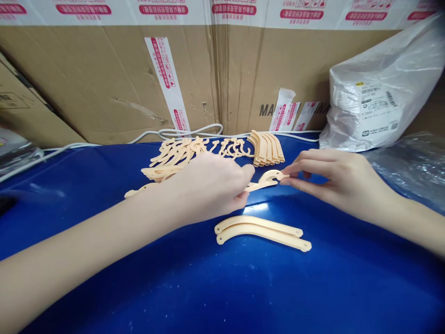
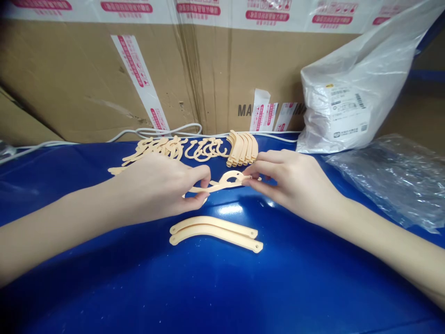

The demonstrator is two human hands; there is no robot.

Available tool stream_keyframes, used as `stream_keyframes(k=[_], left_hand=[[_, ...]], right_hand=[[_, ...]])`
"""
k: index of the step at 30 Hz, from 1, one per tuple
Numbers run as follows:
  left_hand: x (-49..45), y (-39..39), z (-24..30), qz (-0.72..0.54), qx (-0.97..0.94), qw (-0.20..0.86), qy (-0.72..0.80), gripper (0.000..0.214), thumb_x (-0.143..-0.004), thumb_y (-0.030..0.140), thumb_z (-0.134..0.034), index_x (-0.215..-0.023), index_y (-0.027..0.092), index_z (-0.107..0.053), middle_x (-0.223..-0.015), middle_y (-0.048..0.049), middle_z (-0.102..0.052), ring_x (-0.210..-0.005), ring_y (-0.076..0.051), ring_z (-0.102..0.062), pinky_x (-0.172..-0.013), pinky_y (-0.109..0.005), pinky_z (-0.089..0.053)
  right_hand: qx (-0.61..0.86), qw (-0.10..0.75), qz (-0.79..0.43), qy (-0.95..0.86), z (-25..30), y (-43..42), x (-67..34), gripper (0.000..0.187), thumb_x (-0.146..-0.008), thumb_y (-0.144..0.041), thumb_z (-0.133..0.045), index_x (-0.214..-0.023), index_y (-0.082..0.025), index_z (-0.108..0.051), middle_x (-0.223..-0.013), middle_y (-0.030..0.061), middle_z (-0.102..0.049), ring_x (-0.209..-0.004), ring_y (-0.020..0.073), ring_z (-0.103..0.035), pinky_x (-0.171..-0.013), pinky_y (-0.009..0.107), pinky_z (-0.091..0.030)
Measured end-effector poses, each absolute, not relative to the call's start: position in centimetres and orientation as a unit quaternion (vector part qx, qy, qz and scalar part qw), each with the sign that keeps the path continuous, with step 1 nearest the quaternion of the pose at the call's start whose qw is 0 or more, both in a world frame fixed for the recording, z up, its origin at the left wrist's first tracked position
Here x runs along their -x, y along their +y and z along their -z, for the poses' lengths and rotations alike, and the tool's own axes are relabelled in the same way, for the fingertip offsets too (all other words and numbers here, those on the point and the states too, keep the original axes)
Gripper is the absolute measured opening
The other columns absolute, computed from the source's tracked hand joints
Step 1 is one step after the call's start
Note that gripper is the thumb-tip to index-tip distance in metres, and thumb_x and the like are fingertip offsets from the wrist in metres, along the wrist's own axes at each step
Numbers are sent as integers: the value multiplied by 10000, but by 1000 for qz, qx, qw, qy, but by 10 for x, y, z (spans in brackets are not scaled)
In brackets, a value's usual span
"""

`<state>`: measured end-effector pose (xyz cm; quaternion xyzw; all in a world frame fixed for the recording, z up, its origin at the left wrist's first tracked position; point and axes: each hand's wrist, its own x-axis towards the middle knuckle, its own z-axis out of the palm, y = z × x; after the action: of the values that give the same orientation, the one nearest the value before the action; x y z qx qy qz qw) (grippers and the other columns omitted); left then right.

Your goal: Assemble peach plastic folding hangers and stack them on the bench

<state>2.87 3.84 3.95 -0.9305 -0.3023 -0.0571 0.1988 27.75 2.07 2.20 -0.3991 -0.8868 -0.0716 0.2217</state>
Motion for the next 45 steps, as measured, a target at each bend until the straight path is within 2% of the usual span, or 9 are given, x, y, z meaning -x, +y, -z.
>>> stream_keyframes(k=[6, 11, 14, 17, 19, 26, 32, 38, 45], left_hand=[[-31, 41, -36, 49, 929, 174, -322, 198, -884, 285, -491, -817, 195, -654, -544, 3, -599, -467, -158, -556, -437, -285, -176], [-30, 44, -32, 52, 926, 171, -333, 158, -881, 239, -507, -814, 187, -640, -580, 7, -611, -480, -150, -536, -451, -290, -190], [-29, 46, -30, 83, 939, 161, -292, 170, -911, 252, -513, -845, 197, -659, -708, -7, -650, -677, -178, -608, -509, -284, -290], [-30, 46, -29, 87, 959, 133, -236, 238, -956, 253, -475, -914, 206, -704, -883, -26, -684, -903, -200, -611, -666, -294, -419], [-30, 46, -28, 80, 965, 109, -225, 233, -954, 244, -490, -976, 203, -719, -986, -32, -695, -965, -199, -604, -770, -308, -455], [-30, 47, -25, 59, 967, 70, -238, 248, -961, 240, -491, -1028, 179, -722, -1035, -49, -714, -979, -197, -630, -877, -336, -475], [-29, 48, -24, 56, 967, 72, -237, 244, -953, 247, -503, -1048, 165, -713, -1044, -61, -709, -969, -207, -634, -878, -353, -471], [-29, 48, -22, 52, 966, 73, -242, 265, -949, 241, -509, -1121, 159, -693, -1158, -86, -684, -1079, -244, -615, -948, -385, -449], [-29, 48, -24, 33, 965, 65, -250, 283, -962, 249, -489, -1153, 173, -684, -1158, -80, -684, -1067, -245, -616, -955, -396, -436]], right_hand=[[454, 184, -29, -872, -31, 30, -289, 278, -891, -470, -558, -847, -259, -734, -807, 11, -738, -658, 176, -650, -569, 306, -448], [501, 153, -131, -841, -30, 41, -300, 301, -821, -534, -616, -808, -268, -758, -762, -2, -751, -622, 178, -664, -550, 300, -465], [511, 143, -125, -839, -27, 44, -302, 306, -817, -527, -614, -804, -260, -763, -751, 7, -750, -608, 176, -655, -546, 302, -457], [516, 136, -111, -839, -26, 44, -300, 304, -817, -522, -612, -802, -256, -758, -744, 5, -743, -601, 163, -635, -548, 296, -445], [521, 126, -111, -837, -25, 43, -299, 316, -820, -532, -605, -796, -252, -751, -713, 3, -729, -570, 151, -608, -523, 287, -420], [505, 125, -87, -850, -16, 47, -298, 322, -853, -521, -587, -794, -234, -719, -658, 0, -651, -541, 127, -519, -509, 270, -370], [462, 154, -70, -871, -13, 49, -296, 282, -879, -471, -589, -973, -232, -704, -847, 42, -683, -667, 160, -583, -588, 291, -434], [462, 145, -78, -871, -11, 51, -297, 265, -914, -454, -548, -987, -246, -696, -927, 30, -716, -777, 184, -637, -669, 319, -467], [455, 154, -82, -873, -11, 51, -297, 269, -923, -448, -536, -995, -242, -694, -944, 34, -712, -803, 191, -638, -696, 332, -473]])
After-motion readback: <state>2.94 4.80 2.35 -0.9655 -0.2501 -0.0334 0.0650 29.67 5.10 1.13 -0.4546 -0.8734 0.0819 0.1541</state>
